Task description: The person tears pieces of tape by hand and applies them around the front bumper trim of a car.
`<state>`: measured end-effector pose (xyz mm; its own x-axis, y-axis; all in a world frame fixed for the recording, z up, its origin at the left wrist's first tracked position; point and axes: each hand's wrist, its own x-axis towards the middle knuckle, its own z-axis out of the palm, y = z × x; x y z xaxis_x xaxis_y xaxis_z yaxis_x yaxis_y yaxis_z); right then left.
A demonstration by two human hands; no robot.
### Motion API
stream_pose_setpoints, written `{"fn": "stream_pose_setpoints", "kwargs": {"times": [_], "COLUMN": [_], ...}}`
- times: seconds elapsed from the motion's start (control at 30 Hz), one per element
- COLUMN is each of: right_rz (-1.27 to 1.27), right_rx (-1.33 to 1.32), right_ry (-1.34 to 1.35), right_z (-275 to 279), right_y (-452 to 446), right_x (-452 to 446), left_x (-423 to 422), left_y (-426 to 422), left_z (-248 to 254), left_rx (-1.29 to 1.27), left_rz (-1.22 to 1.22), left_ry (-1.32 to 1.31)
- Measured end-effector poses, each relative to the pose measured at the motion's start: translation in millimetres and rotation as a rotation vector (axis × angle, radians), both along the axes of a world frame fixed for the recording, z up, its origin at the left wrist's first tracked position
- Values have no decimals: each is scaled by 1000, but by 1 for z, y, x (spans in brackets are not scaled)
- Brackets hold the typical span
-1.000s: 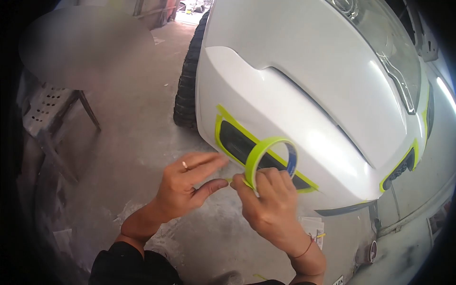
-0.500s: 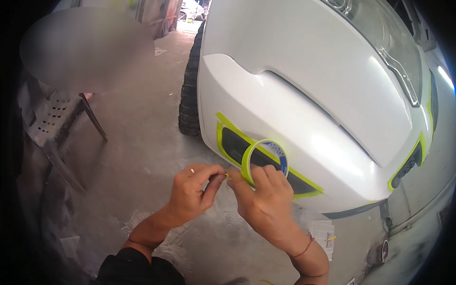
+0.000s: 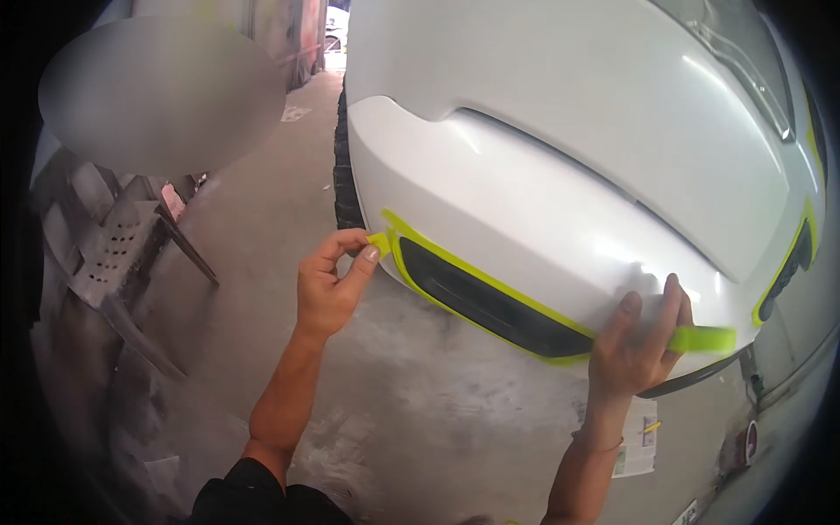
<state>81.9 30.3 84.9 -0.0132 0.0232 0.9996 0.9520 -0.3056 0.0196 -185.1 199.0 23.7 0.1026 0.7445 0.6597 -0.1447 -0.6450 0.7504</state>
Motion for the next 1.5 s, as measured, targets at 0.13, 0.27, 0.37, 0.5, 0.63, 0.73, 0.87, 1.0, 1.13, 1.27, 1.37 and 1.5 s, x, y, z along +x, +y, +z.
{"fn": "stream_pose_setpoints", "kwargs": {"times": [0.13, 0.27, 0.37, 0.5, 0.63, 0.73, 0.87, 1.0, 1.13, 1.27, 1.37, 1.5], "right_rz": [64, 79, 72, 52, 82, 71, 80, 128, 88, 99, 95, 82], "right_rx": [56, 55, 30, -2, -10, -5, -16, 1, -8, -8, -14, -17], "right_ry": [-20, -22, -17, -87, -83, -83, -62, -25, -43, -47, -47, -43], "right_z": [-8, -8, -8, -8, -7, -9, -12, -14, -11, -12, -12, -13], "right_y": [5, 4, 3, 1, 0, 0, -1, 0, -1, -1, -1, -1], "right_x": [8, 8, 9, 13, 11, 12, 14, 11, 12, 13, 13, 13], "left_x": [0, 8, 12, 15, 16, 12, 6, 5, 7, 7, 6, 7], "left_y": [3, 2, 2, 12, 15, 18, 26, 28, 27, 27, 27, 26], "left_z": [-2, -3, -1, -7, -5, -4, 0, 3, 4, 5, 7, 8], "left_rx": [94, 148, 139, 195, 171, 217, 259, 289, 283, 281, 283, 285], "left_rz": [63, 176, 153, 191, 172, 169, 133, 134, 114, 109, 114, 116], "left_ry": [25, 111, 109, 104, 62, 113, 184, 204, 183, 182, 202, 202]}}
